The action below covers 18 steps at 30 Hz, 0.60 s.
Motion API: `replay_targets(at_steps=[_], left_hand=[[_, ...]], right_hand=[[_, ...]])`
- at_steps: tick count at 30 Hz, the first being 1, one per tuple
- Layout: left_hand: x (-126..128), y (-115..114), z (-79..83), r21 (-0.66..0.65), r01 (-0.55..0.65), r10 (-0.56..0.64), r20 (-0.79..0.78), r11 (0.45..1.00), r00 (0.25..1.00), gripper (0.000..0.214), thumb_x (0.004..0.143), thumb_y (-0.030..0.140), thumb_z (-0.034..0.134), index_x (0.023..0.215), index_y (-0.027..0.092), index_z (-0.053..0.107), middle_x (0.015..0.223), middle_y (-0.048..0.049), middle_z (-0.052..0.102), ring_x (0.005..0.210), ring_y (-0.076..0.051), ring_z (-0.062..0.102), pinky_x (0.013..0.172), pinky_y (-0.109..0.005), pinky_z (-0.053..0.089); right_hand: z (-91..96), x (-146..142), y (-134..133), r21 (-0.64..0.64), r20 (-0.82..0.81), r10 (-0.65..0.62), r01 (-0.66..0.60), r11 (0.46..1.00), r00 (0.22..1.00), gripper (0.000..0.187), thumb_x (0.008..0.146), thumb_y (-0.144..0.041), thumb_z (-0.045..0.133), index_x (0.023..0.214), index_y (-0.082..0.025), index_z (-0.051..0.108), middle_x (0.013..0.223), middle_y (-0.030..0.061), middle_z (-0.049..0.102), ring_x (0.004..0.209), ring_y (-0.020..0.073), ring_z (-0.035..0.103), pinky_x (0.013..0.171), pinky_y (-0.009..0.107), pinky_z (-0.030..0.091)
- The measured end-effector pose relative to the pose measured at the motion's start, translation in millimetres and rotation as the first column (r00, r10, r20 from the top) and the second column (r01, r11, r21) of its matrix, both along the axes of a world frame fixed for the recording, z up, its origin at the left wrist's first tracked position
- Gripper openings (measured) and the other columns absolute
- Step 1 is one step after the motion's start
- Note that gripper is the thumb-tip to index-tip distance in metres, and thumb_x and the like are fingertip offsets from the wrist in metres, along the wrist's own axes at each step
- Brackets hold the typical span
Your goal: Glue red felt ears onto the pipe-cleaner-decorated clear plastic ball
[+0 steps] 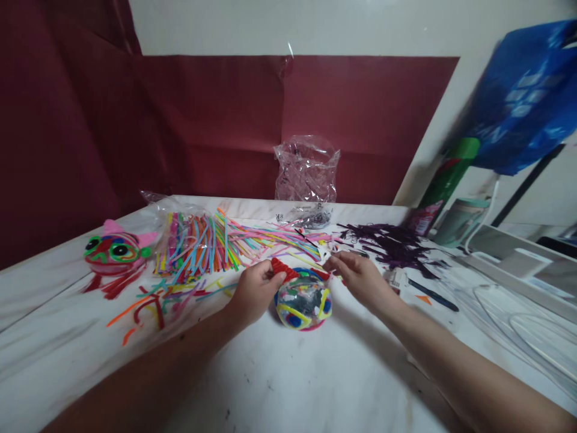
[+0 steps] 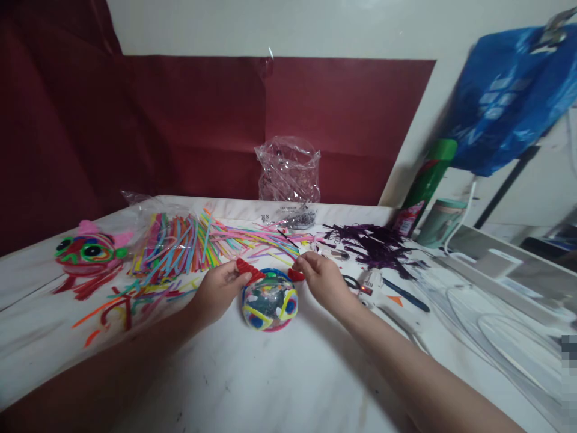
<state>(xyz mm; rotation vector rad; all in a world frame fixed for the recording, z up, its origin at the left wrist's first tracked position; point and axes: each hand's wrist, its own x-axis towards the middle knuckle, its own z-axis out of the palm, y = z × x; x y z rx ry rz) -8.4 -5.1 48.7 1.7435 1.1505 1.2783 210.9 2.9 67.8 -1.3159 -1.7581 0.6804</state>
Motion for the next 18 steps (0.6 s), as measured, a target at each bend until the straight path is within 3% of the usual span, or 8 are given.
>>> replay_targets(at_steps=[2, 5, 8, 9, 11, 12, 14, 18], left_hand=[[0.4, -1.8, 1.8, -0.004, 0.001, -0.001, -0.009, 1.000, 1.000, 0.017, 0.076, 0.030, 0.057, 0.078, 0.015, 0.065, 0.074, -0.0030, 0.070, 0.072, -0.018, 0.063, 0.069, -0.028, 0.048], [0.9, -5.1, 5.5, -0.006, -0.003, 0.002, -0.034, 1.000, 0.999, 0.018, 0.076, 0.031, 0.056, 0.078, 0.015, 0.065, 0.075, -0.0043, 0.070, 0.074, -0.020, 0.063, 0.070, -0.029, 0.049], [1.2, -7.1, 7.8, 0.008, -0.019, 0.019, -0.072, 1.000, 0.997, 0.019, 0.075, 0.030, 0.056, 0.079, 0.014, 0.066, 0.078, -0.0062, 0.071, 0.076, -0.021, 0.064, 0.071, -0.031, 0.049], [1.3, -7.1, 8.1, 0.003, -0.012, 0.013, -0.061, 1.000, 0.998, 0.020, 0.075, 0.030, 0.056, 0.080, 0.014, 0.066, 0.079, -0.0066, 0.071, 0.076, -0.021, 0.064, 0.072, -0.031, 0.049], [1.5, -6.0, 8.1, -0.032, 0.021, -0.021, 0.009, 0.999, 1.000, 0.020, 0.075, 0.031, 0.056, 0.080, 0.014, 0.065, 0.081, -0.0067, 0.071, 0.077, -0.021, 0.064, 0.072, -0.032, 0.049], [1.4, -4.9, 8.1, -0.056, 0.039, -0.036, 0.057, 0.998, 0.998, 0.019, 0.075, 0.031, 0.057, 0.080, 0.014, 0.065, 0.080, -0.0064, 0.071, 0.078, -0.021, 0.065, 0.073, -0.032, 0.049], [1.0, -2.4, 8.5, -0.099, 0.058, -0.044, 0.137, 0.993, 0.990, 0.019, 0.073, 0.031, 0.058, 0.079, 0.014, 0.063, 0.078, -0.0055, 0.071, 0.078, -0.020, 0.065, 0.073, -0.031, 0.049], [-0.7, 0.9, 11.0, -0.136, 0.067, -0.042, 0.178, 0.988, 0.983, 0.019, 0.072, 0.031, 0.059, 0.079, 0.014, 0.064, 0.076, -0.0035, 0.071, 0.079, -0.020, 0.065, 0.074, -0.031, 0.050]], right_hand=[[4.3, 7.6, 4.1, 0.002, 0.005, -0.013, 0.013, 1.000, 1.000, 0.048, 0.080, -0.062, 0.046, 0.059, -0.020, 0.056, 0.060, 0.0035, 0.062, 0.063, 0.0196, 0.060, 0.065, 0.034, 0.049], [10.3, 17.7, 5.6, -0.007, 0.002, 0.006, -0.006, 1.000, 1.000, 0.051, 0.082, -0.062, 0.044, 0.053, -0.021, 0.049, 0.051, -0.0001, 0.052, 0.054, 0.0160, 0.054, 0.060, 0.032, 0.048], [11.6, 26.9, 3.1, -0.032, -0.017, 0.201, -0.202, 0.979, 0.979, 0.041, 0.080, -0.059, 0.052, 0.078, -0.019, 0.059, 0.075, 0.0036, 0.063, 0.073, 0.0182, 0.061, 0.068, 0.032, 0.051], [10.7, 29.5, 1.7, -0.064, -0.009, 0.326, -0.325, 0.943, 0.945, 0.040, 0.077, -0.055, 0.059, 0.093, -0.018, 0.060, 0.091, 0.0064, 0.065, 0.087, 0.0203, 0.061, 0.073, 0.032, 0.051], [7.3, 32.3, -1.5, -0.161, 0.027, 0.522, -0.511, 0.844, 0.853, 0.059, 0.071, -0.044, 0.070, 0.122, -0.019, 0.051, 0.121, 0.0111, 0.057, 0.109, 0.0241, 0.055, 0.081, 0.033, 0.051], [5.3, 32.1, -3.3, -0.211, 0.050, 0.563, -0.543, 0.813, 0.825, 0.070, 0.069, -0.040, 0.073, 0.130, -0.020, 0.045, 0.128, 0.0128, 0.052, 0.111, 0.0252, 0.054, 0.081, 0.034, 0.051], [1.7, 28.4, -6.4, -0.274, 0.078, 0.552, -0.515, 0.812, 0.830, 0.082, 0.066, -0.036, 0.075, 0.137, -0.018, 0.038, 0.130, 0.0143, 0.052, 0.101, 0.0248, 0.059, 0.079, 0.035, 0.052], [-0.1, 17.8, -8.6, -0.294, 0.024, 0.528, -0.499, 0.815, 0.849, 0.085, 0.065, -0.036, 0.076, 0.138, -0.018, 0.037, 0.122, 0.0126, 0.059, 0.086, 0.0221, 0.064, 0.076, 0.035, 0.054]])
